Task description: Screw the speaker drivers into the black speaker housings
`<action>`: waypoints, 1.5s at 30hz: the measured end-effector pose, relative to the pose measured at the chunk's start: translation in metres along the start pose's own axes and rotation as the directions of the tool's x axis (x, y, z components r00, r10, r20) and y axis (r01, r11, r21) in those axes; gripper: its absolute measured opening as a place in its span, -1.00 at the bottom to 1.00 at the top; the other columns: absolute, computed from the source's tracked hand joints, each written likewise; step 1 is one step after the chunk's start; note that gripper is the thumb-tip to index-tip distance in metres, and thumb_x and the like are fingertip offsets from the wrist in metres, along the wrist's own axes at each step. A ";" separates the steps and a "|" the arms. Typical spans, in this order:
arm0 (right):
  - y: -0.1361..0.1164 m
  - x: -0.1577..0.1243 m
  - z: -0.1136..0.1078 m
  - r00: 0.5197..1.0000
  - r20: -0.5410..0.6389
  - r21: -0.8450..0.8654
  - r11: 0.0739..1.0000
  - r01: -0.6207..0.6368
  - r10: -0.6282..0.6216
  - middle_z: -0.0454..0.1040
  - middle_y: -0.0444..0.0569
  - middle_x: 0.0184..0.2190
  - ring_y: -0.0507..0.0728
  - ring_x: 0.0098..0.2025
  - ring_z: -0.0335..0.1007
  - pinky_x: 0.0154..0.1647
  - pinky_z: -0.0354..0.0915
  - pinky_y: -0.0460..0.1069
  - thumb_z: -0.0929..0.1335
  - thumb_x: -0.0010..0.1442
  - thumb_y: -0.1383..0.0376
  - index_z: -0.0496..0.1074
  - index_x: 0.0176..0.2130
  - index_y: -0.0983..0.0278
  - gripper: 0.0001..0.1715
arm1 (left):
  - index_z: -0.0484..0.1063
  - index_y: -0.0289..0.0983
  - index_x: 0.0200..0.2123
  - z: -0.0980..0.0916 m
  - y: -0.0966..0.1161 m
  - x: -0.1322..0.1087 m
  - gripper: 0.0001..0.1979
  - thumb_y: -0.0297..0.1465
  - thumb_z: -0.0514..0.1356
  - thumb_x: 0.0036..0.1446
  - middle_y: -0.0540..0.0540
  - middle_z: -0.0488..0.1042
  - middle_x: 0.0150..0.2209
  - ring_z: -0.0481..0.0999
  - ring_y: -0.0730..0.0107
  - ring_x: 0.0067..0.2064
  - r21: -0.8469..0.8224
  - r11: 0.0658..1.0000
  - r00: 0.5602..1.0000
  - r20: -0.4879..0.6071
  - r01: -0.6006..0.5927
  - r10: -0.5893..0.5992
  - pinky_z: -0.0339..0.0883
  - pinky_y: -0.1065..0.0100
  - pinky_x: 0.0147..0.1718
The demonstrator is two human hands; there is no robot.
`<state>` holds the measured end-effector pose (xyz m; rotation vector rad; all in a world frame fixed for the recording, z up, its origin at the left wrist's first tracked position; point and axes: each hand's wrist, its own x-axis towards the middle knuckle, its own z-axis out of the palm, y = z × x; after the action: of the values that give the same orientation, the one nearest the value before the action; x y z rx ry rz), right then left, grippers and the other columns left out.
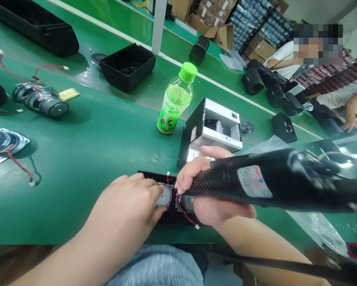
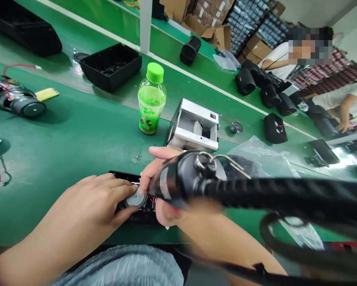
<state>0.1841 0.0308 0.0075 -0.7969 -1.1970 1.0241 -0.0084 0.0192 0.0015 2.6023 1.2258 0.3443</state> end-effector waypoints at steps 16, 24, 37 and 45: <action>-0.080 0.051 -0.039 0.898 -0.329 -0.218 0.949 0.230 -0.293 0.43 -0.25 -0.64 0.12 -0.70 0.33 -0.69 0.29 0.07 0.40 0.13 -0.50 0.51 -0.18 0.06 -0.24 | 0.65 -0.17 -0.22 0.014 0.034 0.027 -0.92 -0.38 0.43 0.18 -0.07 0.73 -0.26 0.67 0.06 -0.25 0.000 0.995 0.994 -0.015 -0.105 0.105 0.37 0.11 -0.30; -0.070 0.057 -0.035 0.915 -0.303 -0.305 0.937 0.172 -0.267 0.34 -0.21 -0.62 0.13 -0.69 0.29 -0.72 0.21 0.09 0.20 0.20 -0.57 0.56 -0.02 0.10 -0.04 | 0.67 -0.17 -0.01 0.037 0.033 -0.010 -0.75 -0.22 0.20 0.56 0.02 0.77 0.04 0.71 0.26 0.01 -0.162 0.953 0.920 -0.345 -0.255 0.187 0.25 0.07 0.30; -0.046 0.067 -0.044 0.851 -0.285 -0.355 0.874 0.333 -0.440 0.29 -0.21 -0.69 0.07 -0.79 0.17 -0.84 0.10 -0.01 -0.02 0.27 -0.56 0.64 0.03 0.13 0.15 | 0.67 -0.21 0.05 0.058 0.028 -0.032 -0.73 -0.47 0.16 0.51 -0.04 0.74 0.15 0.72 0.34 0.14 -0.112 0.941 0.888 -0.383 -0.319 0.256 -0.12 0.11 0.65; -0.054 0.043 -0.036 0.923 -0.329 -0.187 0.972 0.143 -0.199 0.48 -0.25 -0.64 0.12 -0.72 0.27 -0.71 0.25 0.04 0.46 0.01 -0.52 0.56 0.04 0.07 -0.06 | 0.67 -0.19 0.07 0.062 0.028 -0.036 -0.66 -0.53 0.13 0.44 -0.03 0.73 0.17 0.72 0.33 0.17 -0.116 0.940 0.874 -0.417 -0.322 0.248 0.01 0.09 0.63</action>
<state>0.2326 0.0530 0.0643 -0.9364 -1.0301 0.6170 0.0087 -0.0336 -0.0522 2.6249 0.8498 1.0388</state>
